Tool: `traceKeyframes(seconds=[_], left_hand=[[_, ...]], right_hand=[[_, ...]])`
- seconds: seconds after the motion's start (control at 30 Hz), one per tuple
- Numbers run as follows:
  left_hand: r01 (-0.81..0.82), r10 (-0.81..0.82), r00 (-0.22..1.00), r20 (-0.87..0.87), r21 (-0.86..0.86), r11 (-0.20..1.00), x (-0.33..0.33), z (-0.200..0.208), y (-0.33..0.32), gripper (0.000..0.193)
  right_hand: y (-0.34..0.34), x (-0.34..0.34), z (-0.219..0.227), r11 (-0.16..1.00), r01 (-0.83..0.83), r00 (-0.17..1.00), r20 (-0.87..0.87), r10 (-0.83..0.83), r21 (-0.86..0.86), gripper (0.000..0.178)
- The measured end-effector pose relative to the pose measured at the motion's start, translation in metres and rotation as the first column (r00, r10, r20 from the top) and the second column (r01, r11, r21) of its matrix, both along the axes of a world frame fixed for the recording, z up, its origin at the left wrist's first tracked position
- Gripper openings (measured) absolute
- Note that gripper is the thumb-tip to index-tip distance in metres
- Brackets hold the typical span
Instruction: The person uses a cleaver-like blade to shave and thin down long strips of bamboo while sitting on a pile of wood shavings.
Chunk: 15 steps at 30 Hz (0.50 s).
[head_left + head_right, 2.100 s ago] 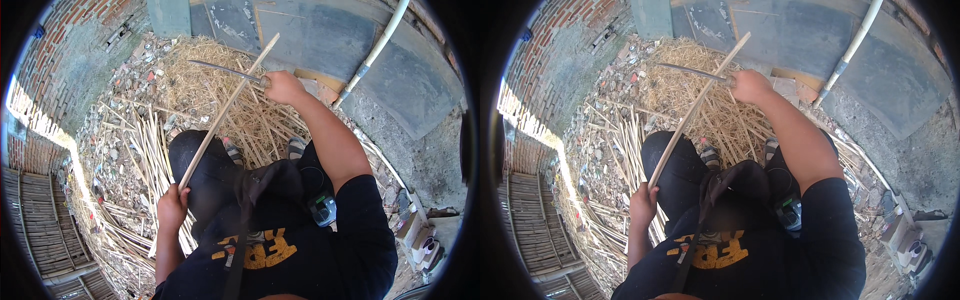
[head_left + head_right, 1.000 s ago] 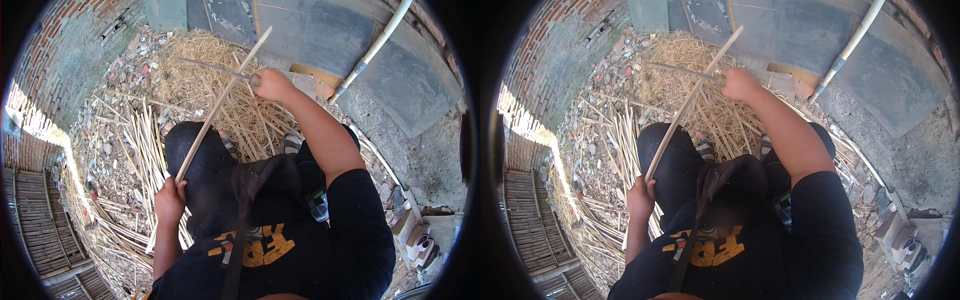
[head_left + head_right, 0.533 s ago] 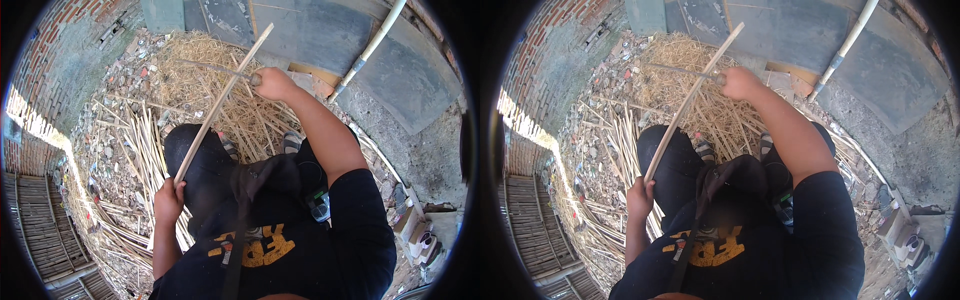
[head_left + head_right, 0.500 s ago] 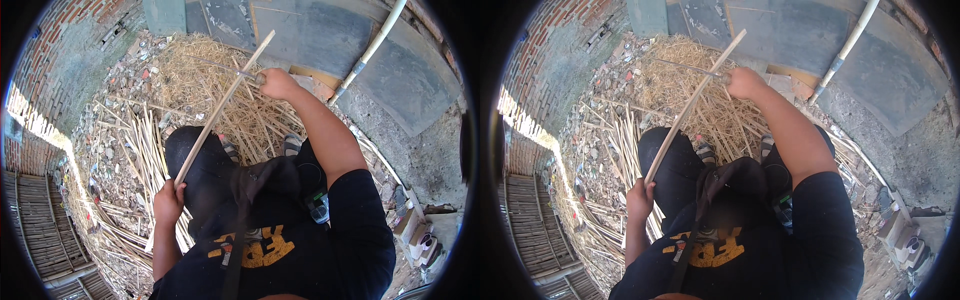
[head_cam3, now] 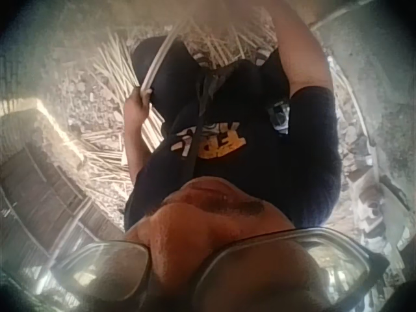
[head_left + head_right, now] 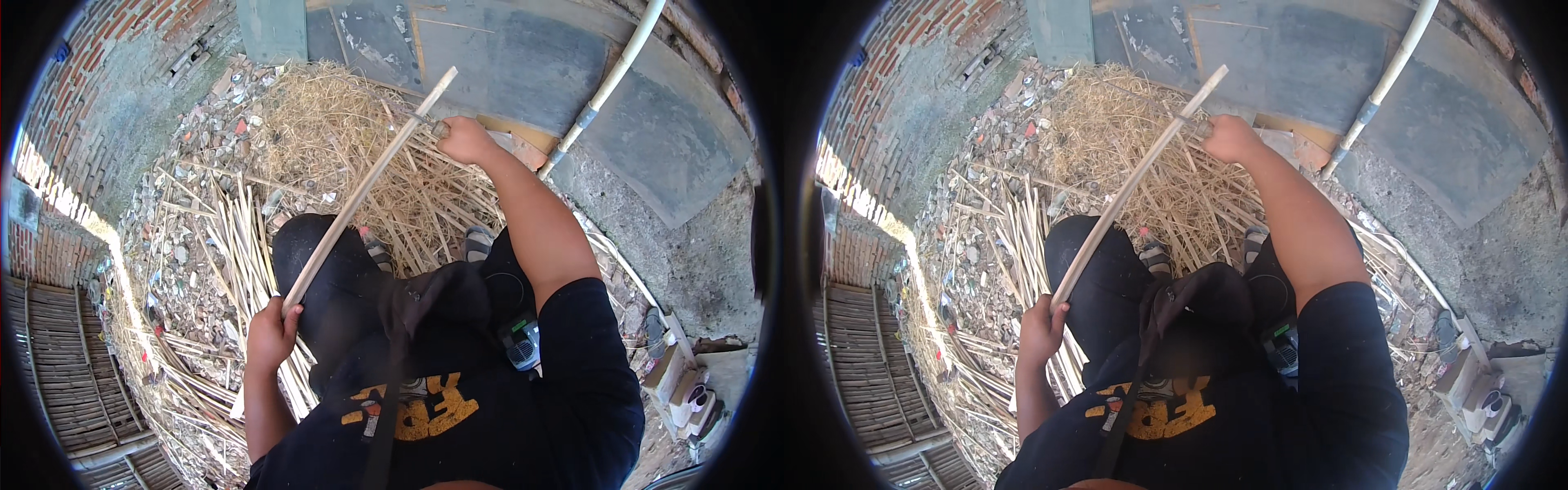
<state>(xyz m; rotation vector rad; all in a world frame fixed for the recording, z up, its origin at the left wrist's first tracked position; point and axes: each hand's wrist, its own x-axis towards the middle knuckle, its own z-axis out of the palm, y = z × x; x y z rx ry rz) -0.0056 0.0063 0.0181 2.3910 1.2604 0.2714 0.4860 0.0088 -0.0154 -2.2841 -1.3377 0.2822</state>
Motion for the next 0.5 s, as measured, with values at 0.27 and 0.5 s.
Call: traceKeyframes(seconds=[0.27, 0.5], left_hand=[[-0.076, 0.090, 0.986, 0.141, -0.097, 0.992, -0.002, -0.016, -0.009, 0.035], [-0.134, 0.114, 0.962, 0.247, 0.064, 0.989, 0.008, -0.029, -0.022, 0.033]], right_hand=[[-0.013, -0.009, 0.027, 0.984, 0.018, 0.970, -0.242, 0.027, 0.179, 0.063], [-0.022, -0.012, 0.042, 0.978, -0.022, 0.973, -0.220, 0.069, 0.210, 0.054]])
